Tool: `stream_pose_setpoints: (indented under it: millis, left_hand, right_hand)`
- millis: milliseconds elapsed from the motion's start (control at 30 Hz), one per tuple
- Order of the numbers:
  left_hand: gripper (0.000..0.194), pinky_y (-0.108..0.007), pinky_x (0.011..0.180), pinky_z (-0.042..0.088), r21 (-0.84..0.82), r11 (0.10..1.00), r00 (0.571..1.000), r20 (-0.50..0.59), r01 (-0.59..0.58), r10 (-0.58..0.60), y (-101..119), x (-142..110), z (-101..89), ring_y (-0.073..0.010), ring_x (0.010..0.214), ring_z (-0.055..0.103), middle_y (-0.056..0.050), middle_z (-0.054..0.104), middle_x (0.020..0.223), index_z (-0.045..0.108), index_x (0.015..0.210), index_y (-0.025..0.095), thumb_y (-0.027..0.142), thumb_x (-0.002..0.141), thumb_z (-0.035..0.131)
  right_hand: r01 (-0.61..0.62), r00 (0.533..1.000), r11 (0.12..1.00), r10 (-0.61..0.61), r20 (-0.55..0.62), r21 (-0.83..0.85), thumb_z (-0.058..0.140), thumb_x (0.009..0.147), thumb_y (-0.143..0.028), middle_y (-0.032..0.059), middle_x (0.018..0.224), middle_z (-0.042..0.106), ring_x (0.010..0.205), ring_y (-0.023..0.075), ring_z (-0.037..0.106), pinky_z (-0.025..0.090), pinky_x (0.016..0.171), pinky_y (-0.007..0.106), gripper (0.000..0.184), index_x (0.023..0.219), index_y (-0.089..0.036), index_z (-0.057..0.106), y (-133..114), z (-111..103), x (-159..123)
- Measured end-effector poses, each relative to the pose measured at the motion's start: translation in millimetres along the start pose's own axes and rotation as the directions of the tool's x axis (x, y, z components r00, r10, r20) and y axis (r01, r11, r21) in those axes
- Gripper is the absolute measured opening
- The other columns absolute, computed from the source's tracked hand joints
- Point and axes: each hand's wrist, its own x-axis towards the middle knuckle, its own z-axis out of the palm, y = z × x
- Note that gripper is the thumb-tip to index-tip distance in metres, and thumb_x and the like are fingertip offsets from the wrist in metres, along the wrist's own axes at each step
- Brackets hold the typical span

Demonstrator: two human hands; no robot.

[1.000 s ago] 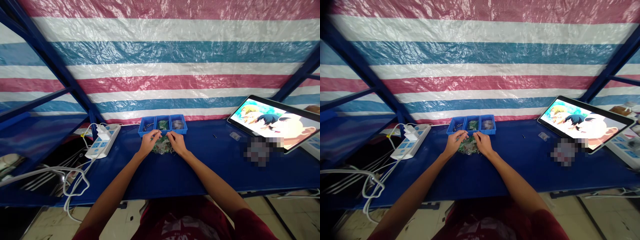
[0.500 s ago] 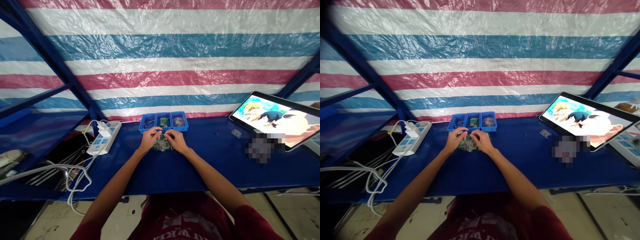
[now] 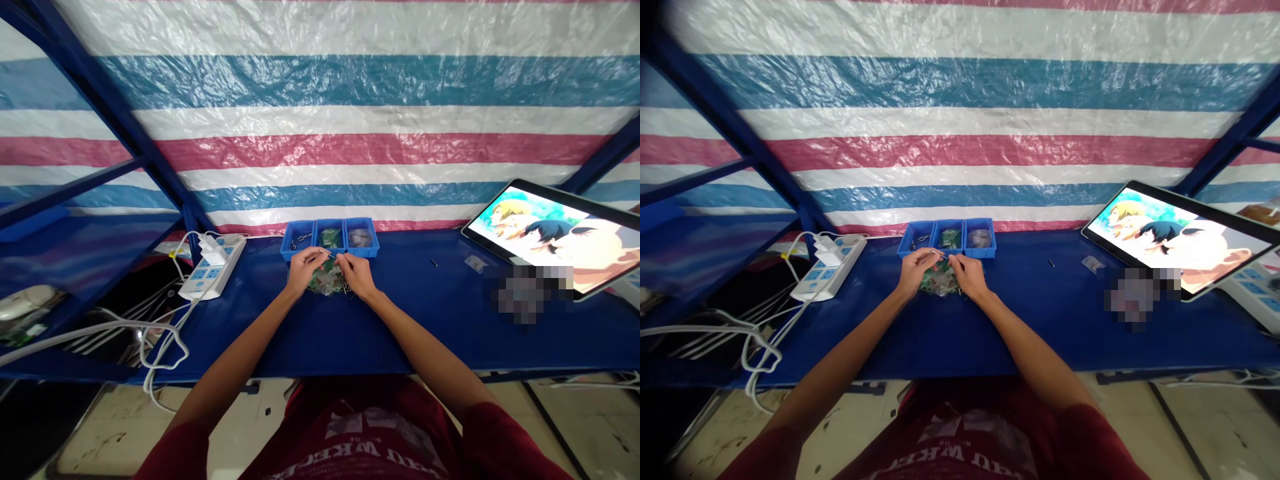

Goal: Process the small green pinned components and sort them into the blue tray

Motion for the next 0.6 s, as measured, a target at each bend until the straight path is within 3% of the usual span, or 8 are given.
stream_pose_setpoints:
  millis: [100,167,267,333,467,600]
  left_hand:
    - [0.026,-0.028,0.064,0.053,0.014,0.999,0.999,0.022,-0.036,0.036,2.5,0.9,-2.3,-0.0197,0.076,0.068,-0.006,0.072,0.079,0.063,0.087,0.016,0.04,0.08,0.065]
    - [0.024,-0.028,0.065,0.053,0.109,0.991,0.997,0.031,-0.079,0.076,4.9,0.4,-4.7,-0.0182,0.072,0.067,-0.005,0.07,0.075,0.062,0.088,0.016,0.039,0.082,0.063]
    - [0.02,-0.029,0.071,0.054,0.253,0.956,0.989,0.054,-0.147,0.138,8.1,-1.8,-7.2,-0.0188,0.08,0.068,-0.007,0.071,0.083,0.062,0.088,0.016,0.036,0.084,0.06]
    - [0.019,-0.031,0.074,0.055,0.264,0.951,0.986,0.084,-0.16,0.143,9.4,-3.3,-7.8,-0.0195,0.082,0.069,-0.007,0.072,0.084,0.062,0.089,0.016,0.035,0.086,0.058]
    - [0.021,-0.029,0.066,0.055,0.29,0.943,0.982,0.144,-0.163,0.125,9.7,-4.8,-8.8,-0.0167,0.063,0.067,-0.002,0.069,0.067,0.063,0.092,0.016,0.035,0.087,0.057]
    - [0.028,-0.028,0.064,0.052,0.465,0.838,0.955,0.215,-0.285,0.206,8.5,-3.0,-12.9,-0.0173,0.067,0.065,-0.006,0.071,0.077,0.071,0.098,0.016,0.036,0.09,0.054]
  right_hand:
    - [0.01,0.999,1.0,-0.011,-0.047,-0.023,0.036,0.095,-0.052,-0.0014,0.054,0.053,0.052,0.0136,0.052,0.039,0.058,0.025,0.049,0.076,-0.017,0.066,0.9,-1.3,1.1]
    - [0.01,0.997,1.0,-0.012,-0.071,-0.026,0.036,0.095,-0.053,-0.0013,0.054,0.053,0.052,0.0139,0.052,0.04,0.058,0.025,0.05,0.078,-0.017,0.066,0.3,-2.8,1.8]
    - [0.01,0.996,1.0,-0.012,-0.091,-0.024,0.036,0.095,-0.053,-0.0008,0.055,0.054,0.052,0.0142,0.053,0.041,0.058,0.025,0.05,0.079,-0.017,0.067,-0.8,-4.5,2.2]
    - [0.013,0.995,0.999,-0.016,-0.095,-0.032,0.036,0.095,-0.053,-0.0001,0.056,0.056,0.053,0.0146,0.054,0.041,0.059,0.026,0.051,0.079,-0.017,0.067,-0.9,-5.0,2.2]
    - [0.018,0.995,0.999,-0.023,-0.096,-0.047,0.037,0.095,-0.052,0.0014,0.06,0.061,0.056,0.0156,0.056,0.043,0.06,0.026,0.049,0.079,-0.017,0.068,-1.0,-5.4,1.7]
    - [0.039,0.994,0.998,-0.043,-0.103,-0.047,0.039,0.095,-0.047,0.0032,0.068,0.065,0.061,0.0164,0.059,0.045,0.065,0.027,0.043,0.084,-0.017,0.068,-2.2,-5.9,0.8]
